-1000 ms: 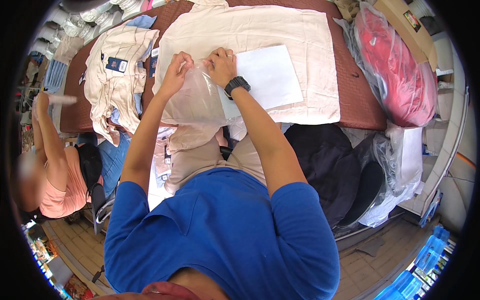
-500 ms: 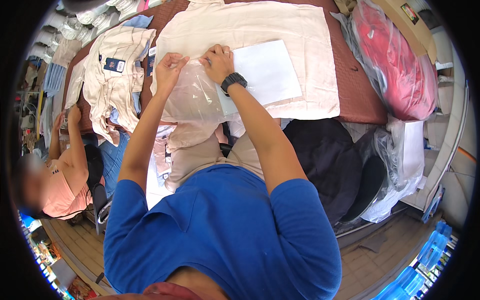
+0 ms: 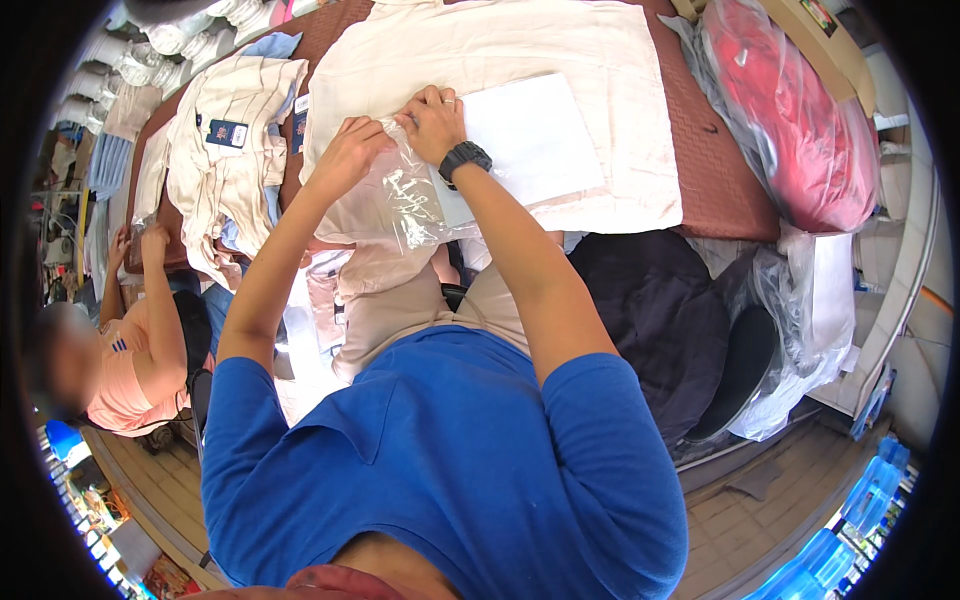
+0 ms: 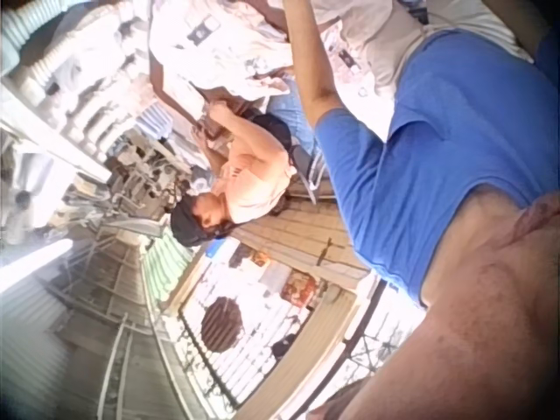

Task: The person folds a light pink shirt on a padded surface, smoothing the fabric by hand and aligning a cardboard insert before folding the sleeves and body into a rectangle.

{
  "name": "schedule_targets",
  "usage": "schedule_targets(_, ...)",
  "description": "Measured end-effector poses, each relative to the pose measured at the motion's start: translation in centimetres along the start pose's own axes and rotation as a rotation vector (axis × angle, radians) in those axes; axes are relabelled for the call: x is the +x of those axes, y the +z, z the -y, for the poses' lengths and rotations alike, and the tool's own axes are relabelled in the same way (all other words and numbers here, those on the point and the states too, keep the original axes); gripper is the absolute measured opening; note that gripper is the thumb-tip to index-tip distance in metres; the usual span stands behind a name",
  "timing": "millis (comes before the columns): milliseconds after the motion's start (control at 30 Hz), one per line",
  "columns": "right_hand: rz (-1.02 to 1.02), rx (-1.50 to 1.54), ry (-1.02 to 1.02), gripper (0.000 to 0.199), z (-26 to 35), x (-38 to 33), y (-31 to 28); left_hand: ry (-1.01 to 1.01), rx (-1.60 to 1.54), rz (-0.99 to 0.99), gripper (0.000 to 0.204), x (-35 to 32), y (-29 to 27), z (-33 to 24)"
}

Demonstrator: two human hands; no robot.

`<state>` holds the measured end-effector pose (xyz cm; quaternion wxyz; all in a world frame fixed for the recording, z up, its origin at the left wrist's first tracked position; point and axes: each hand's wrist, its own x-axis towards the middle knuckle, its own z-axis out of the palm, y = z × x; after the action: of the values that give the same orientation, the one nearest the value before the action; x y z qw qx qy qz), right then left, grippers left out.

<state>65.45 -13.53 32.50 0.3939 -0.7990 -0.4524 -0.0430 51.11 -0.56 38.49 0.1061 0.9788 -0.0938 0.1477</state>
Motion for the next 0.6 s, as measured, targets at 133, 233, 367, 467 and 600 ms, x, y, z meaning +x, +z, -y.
schedule_targets(133, -0.031, -0.004, -0.029, 0.012, -0.2, -0.1, 0.1, -0.052, -0.042, -0.101, 0.016, -0.7, 0.0, -0.3)
schedule_targets(233, -0.029, -0.009, -0.028, 0.012, -0.2, -0.1, 0.0, -0.077, -0.074, -0.168, 0.018, -2.1, -0.4, -0.6)
schedule_targets(367, -0.028, 0.010, -0.029, 0.012, -0.2, -0.2, 0.1, -0.233, -0.171, -0.378, 0.028, -4.4, -0.4, -2.5)
schedule_targets(467, -0.026, -0.007, -0.030, 0.012, -0.2, -0.1, 0.1, -0.532, -0.377, -0.670, 0.039, -4.3, -0.1, -3.8)
schedule_targets(600, -0.033, -0.021, -0.026, 0.013, -0.3, -0.1, 0.2, -0.066, -0.077, -0.197, 0.043, -2.8, -1.2, -4.3)
